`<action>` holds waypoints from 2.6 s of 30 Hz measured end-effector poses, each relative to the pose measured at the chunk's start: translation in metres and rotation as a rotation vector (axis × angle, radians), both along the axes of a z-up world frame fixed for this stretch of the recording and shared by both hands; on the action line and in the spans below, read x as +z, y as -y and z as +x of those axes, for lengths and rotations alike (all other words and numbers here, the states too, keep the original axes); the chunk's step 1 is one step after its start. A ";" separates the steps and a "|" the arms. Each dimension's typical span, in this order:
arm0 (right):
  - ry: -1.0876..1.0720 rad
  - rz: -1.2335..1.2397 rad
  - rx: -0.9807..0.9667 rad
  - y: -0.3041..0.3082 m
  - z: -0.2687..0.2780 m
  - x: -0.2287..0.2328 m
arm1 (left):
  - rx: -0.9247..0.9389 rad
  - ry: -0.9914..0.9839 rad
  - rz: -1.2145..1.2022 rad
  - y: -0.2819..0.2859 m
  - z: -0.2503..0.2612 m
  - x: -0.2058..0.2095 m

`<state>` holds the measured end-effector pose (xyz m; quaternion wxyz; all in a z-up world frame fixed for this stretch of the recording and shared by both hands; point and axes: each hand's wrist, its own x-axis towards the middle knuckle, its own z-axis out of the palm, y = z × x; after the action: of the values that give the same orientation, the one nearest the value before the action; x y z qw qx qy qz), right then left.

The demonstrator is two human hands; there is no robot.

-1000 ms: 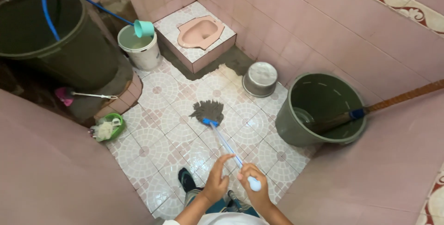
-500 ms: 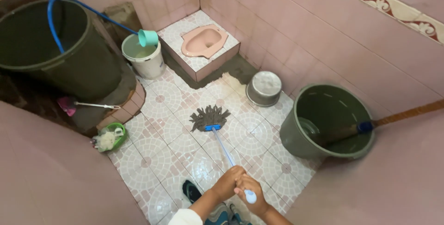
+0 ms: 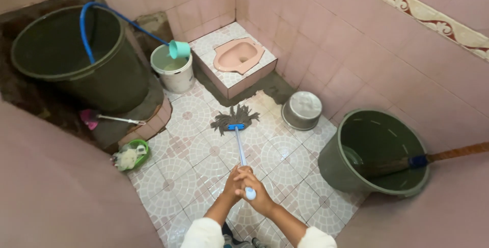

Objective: The person mops the tiled floor of a small bathroom, maneuvering the mop head around a squat toilet, buckets, and various containers.

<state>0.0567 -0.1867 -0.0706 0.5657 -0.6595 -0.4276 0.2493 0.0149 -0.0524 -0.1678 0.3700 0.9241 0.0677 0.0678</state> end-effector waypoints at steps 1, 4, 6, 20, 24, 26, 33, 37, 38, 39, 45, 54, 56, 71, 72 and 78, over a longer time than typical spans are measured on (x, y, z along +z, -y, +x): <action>-0.001 0.001 0.010 0.007 -0.008 0.004 | 0.010 -0.001 0.001 0.008 -0.008 0.003; 0.003 -0.023 0.078 0.033 -0.031 0.008 | -0.096 -0.103 0.268 0.036 -0.032 0.039; -0.039 0.020 0.127 0.054 -0.047 0.004 | -0.067 -0.509 0.125 0.060 -0.056 0.105; -0.019 0.083 0.234 0.139 -0.041 -0.092 | 0.418 0.268 -0.898 0.133 -0.125 -0.070; 0.017 0.063 0.268 0.116 -0.029 -0.112 | 0.185 0.200 -1.106 0.140 -0.110 -0.021; -0.137 0.017 0.255 0.084 -0.019 -0.104 | 0.130 0.336 -0.572 0.108 -0.091 0.027; -0.103 -0.011 0.373 -0.039 0.030 -0.120 | 0.172 0.263 -0.280 -0.009 -0.063 0.108; -0.126 -0.138 0.379 -0.093 0.033 -0.109 | 0.213 0.164 -0.188 -0.058 -0.057 0.096; -0.148 -0.107 0.355 -0.100 0.033 -0.109 | 0.196 0.188 -0.158 -0.067 -0.057 0.099; -0.170 -0.078 0.329 -0.103 0.033 -0.109 | 0.177 0.211 -0.132 -0.072 -0.057 0.102; -0.222 0.020 0.303 -0.102 0.061 -0.105 | 0.104 0.351 0.007 -0.062 -0.035 0.130; -0.336 0.022 0.280 -0.081 0.099 -0.087 | 0.109 0.303 -0.246 -0.082 0.009 0.166; -0.300 -0.005 0.287 -0.083 0.115 -0.096 | 0.108 0.328 -0.206 -0.082 0.022 0.156; -0.092 0.115 0.410 -0.196 0.255 -0.112 | 0.354 0.289 -0.153 -0.150 0.144 0.153; -0.045 0.121 0.403 -0.208 0.262 -0.111 | 0.384 0.279 -0.146 -0.157 0.151 0.152; -0.238 -0.056 0.507 -0.269 0.250 -0.052 | 0.506 0.177 -0.166 -0.187 0.142 0.132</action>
<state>0.3064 0.0818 -0.1225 0.5131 -0.5132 -0.5022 0.4702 0.1568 0.1349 -0.0357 0.4203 0.8348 0.2691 0.2326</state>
